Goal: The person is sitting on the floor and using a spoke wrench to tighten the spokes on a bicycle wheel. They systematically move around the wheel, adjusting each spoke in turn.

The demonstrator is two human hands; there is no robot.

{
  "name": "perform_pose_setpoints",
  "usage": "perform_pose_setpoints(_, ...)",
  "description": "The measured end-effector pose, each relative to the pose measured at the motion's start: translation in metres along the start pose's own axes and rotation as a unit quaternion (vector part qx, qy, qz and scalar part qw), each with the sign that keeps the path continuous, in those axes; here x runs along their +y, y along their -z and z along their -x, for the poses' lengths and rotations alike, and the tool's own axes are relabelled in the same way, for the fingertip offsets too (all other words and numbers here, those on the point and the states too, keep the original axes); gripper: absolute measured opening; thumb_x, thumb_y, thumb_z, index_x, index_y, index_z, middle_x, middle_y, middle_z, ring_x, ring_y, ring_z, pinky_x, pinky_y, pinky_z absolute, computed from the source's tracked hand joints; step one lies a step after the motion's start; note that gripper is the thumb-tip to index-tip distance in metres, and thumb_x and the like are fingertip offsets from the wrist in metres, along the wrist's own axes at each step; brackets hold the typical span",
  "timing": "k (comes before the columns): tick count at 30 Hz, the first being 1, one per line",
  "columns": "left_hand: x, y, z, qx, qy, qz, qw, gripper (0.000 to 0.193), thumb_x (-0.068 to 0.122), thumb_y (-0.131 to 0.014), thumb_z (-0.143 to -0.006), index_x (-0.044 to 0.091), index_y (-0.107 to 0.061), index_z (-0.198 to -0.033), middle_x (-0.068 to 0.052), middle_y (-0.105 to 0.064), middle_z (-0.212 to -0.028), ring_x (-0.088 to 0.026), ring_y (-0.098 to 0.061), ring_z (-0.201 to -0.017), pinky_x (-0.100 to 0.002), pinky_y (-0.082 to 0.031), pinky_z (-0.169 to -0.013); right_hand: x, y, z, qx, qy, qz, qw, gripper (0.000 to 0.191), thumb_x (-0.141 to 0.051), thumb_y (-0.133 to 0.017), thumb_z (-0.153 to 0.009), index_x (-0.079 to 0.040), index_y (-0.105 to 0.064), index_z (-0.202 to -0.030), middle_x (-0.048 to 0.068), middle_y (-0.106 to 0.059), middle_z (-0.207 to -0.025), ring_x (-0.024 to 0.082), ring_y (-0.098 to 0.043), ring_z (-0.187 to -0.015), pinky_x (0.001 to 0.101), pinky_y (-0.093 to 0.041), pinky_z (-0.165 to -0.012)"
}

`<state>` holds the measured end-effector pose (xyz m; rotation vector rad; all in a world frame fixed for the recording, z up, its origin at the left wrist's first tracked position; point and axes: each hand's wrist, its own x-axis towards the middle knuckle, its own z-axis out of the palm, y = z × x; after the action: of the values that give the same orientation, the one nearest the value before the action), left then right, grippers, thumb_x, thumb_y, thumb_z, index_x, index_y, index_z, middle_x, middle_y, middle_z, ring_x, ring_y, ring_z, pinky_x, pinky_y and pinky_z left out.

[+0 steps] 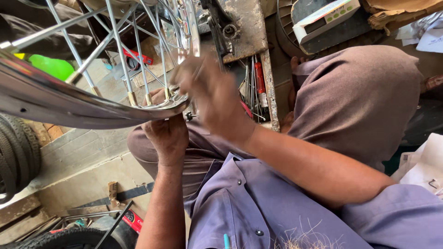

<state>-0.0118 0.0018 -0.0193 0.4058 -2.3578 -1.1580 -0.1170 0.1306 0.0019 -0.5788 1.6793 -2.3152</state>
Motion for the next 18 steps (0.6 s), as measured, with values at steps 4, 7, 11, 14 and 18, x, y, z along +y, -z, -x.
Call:
perform_pose_setpoints(4,0.007,-0.003,-0.001,0.022,0.005,0.049,0.999,0.018,-0.004,-0.068,-0.102,0.001,-0.072,-0.119,-0.007,-0.07,-0.118,-0.017,-0.067,-0.113,-0.031,-0.054,-0.102,0.017,0.011,-0.031,0.022,-0.297,-0.331,0.895,0.031,-0.018,-0.055,-0.107,0.0,-0.059,-0.132,0.015,-0.073,-0.097,0.018,-0.069,-0.077,0.0298,-0.061,-0.067)
perform_pose_setpoints(7,0.012,0.0,-0.004,0.008,-0.019,0.003,1.0,0.026,-0.007,-0.071,-0.098,0.0,-0.071,-0.123,-0.007,-0.069,-0.119,-0.018,-0.066,-0.112,-0.031,-0.054,-0.102,0.025,0.025,-0.028,0.133,-0.12,-0.251,0.951,0.03,-0.022,-0.053,-0.112,0.001,-0.059,-0.13,0.015,-0.071,-0.095,0.019,-0.069,-0.074,0.0316,-0.062,-0.063)
perform_pose_setpoints(11,0.014,-0.002,-0.006,-0.022,0.04,0.071,0.996,0.033,-0.007,-0.071,-0.094,0.002,-0.067,-0.126,-0.005,-0.067,-0.121,-0.016,-0.067,-0.105,-0.029,-0.056,-0.091,0.024,0.025,0.002,0.07,-0.032,-0.104,0.992,0.026,-0.024,-0.05,-0.119,-0.003,-0.056,-0.131,0.011,-0.07,-0.097,0.014,-0.07,-0.079,0.0292,-0.062,-0.072)
perform_pose_setpoints(14,0.009,-0.005,-0.006,-0.032,0.059,0.107,0.992,0.033,-0.007,-0.067,-0.097,0.004,-0.067,-0.128,-0.006,-0.068,-0.119,-0.015,-0.067,-0.099,-0.028,-0.057,-0.082,0.018,0.011,0.013,0.035,0.051,0.038,0.997,0.024,-0.026,-0.047,-0.121,-0.005,-0.054,-0.13,0.009,-0.07,-0.099,0.014,-0.071,-0.082,0.0267,-0.062,-0.071)
perform_pose_setpoints(18,0.001,0.009,-0.014,-0.082,-0.043,-0.051,0.994,0.027,-0.002,-0.065,-0.106,0.004,-0.068,-0.132,-0.01,-0.075,-0.119,-0.016,-0.072,-0.112,-0.031,-0.056,-0.098,0.023,0.014,-0.01,0.046,-0.036,0.005,0.998,0.025,-0.023,-0.047,-0.115,-0.006,-0.057,-0.13,0.009,-0.071,-0.096,0.013,-0.07,-0.077,0.0271,-0.063,-0.066)
